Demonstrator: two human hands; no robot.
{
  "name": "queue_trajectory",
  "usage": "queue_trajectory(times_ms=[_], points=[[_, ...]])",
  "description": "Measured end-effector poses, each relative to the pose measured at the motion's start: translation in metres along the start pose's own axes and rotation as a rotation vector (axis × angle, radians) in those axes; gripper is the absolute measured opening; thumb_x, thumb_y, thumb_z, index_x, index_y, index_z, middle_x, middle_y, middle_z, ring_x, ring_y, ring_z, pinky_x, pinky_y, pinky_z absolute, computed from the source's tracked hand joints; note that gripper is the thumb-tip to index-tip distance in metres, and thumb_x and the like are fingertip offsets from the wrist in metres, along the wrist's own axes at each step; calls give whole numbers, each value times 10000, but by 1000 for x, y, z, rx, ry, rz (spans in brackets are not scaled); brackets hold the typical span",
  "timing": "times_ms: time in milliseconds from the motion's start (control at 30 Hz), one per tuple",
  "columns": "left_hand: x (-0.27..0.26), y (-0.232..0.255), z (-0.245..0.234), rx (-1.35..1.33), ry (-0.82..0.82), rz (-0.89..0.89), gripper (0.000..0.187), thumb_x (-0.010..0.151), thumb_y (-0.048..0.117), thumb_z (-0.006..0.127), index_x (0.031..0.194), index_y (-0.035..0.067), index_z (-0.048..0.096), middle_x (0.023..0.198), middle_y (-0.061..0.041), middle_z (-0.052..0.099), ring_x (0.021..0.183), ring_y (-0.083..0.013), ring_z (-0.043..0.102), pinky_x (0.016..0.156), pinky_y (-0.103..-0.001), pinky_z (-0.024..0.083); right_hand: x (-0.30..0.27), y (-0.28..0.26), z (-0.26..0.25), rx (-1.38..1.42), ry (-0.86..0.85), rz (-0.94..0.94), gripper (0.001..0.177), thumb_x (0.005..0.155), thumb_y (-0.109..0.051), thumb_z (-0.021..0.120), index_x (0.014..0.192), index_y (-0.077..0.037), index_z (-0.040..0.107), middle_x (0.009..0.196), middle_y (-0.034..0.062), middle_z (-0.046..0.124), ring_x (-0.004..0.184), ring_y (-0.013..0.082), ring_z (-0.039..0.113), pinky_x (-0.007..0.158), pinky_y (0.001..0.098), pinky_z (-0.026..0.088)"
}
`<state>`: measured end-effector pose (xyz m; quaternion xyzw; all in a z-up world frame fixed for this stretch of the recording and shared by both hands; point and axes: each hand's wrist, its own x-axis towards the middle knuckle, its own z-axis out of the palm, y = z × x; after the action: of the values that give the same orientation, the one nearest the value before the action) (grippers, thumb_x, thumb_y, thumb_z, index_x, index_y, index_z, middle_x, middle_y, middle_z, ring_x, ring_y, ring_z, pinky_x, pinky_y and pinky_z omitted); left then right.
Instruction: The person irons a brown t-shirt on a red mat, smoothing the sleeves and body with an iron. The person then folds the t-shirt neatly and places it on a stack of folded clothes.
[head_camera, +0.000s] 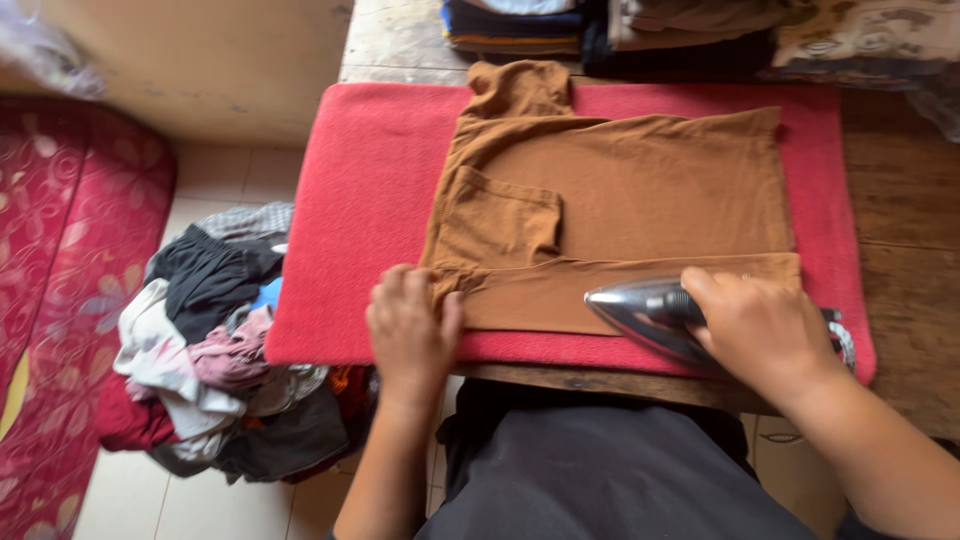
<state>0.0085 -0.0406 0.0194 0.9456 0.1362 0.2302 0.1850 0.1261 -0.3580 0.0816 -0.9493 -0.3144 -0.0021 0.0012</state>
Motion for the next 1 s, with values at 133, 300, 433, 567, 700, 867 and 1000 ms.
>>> queue_trajectory(times_ms=[133,300,433,567,700,867,1000], points=[[4,50,48,-140,-87,385,391,978,196,647,1366,173,611,1477,-77,560,1436,-287,521,1209,-482,372,-23,25,8,-37,-11,119,291,790,-285,739,1011,-141,615,819,113,727,783,333,735,702,470,593],[7,88,79,-9,-219,549,761,916,531,599,1543,128,442,1614,-158,392,1515,-360,303,1233,-580,156,-44,73,17,-99,48,421,268,873,-346,761,1018,-157,639,878,102,752,839,369,732,759,505,578],[7,88,83,-25,-282,541,762,935,575,541,1563,163,413,1635,-157,352,1529,-353,279,1234,-575,138,-58,130,17,-48,-25,538,330,790,-321,796,1055,-168,674,878,127,753,832,385,728,728,511,570],[7,89,84,-8,-268,552,754,944,563,546,1565,157,410,1625,-161,356,1512,-365,286,1222,-585,147,-76,190,5,88,360,665,292,857,-139,789,1117,-95,665,950,172,711,879,361,698,779,481,558],[7,88,84,-19,-254,558,756,925,553,556,1552,159,411,1614,-164,357,1499,-371,295,1209,-589,156,-65,241,52,954,1209,521,416,984,69,657,1353,-41,498,1270,121,640,1193,248,667,1087,414,560],[7,87,87,-31,-237,575,760,907,553,563,1540,161,409,1603,-173,347,1486,-376,287,1192,-589,157,-16,277,123,1483,1601,344,607,887,155,549,1443,-54,421,1421,129,535,1366,266,566,1225,414,482],[10,87,86,-32,-233,586,759,909,548,555,1544,160,399,1606,-170,336,1491,-369,276,1193,-586,153,8,272,132,1402,1591,435,561,892,131,545,1405,-67,432,1372,104,539,1310,236,560,1175,403,489]])
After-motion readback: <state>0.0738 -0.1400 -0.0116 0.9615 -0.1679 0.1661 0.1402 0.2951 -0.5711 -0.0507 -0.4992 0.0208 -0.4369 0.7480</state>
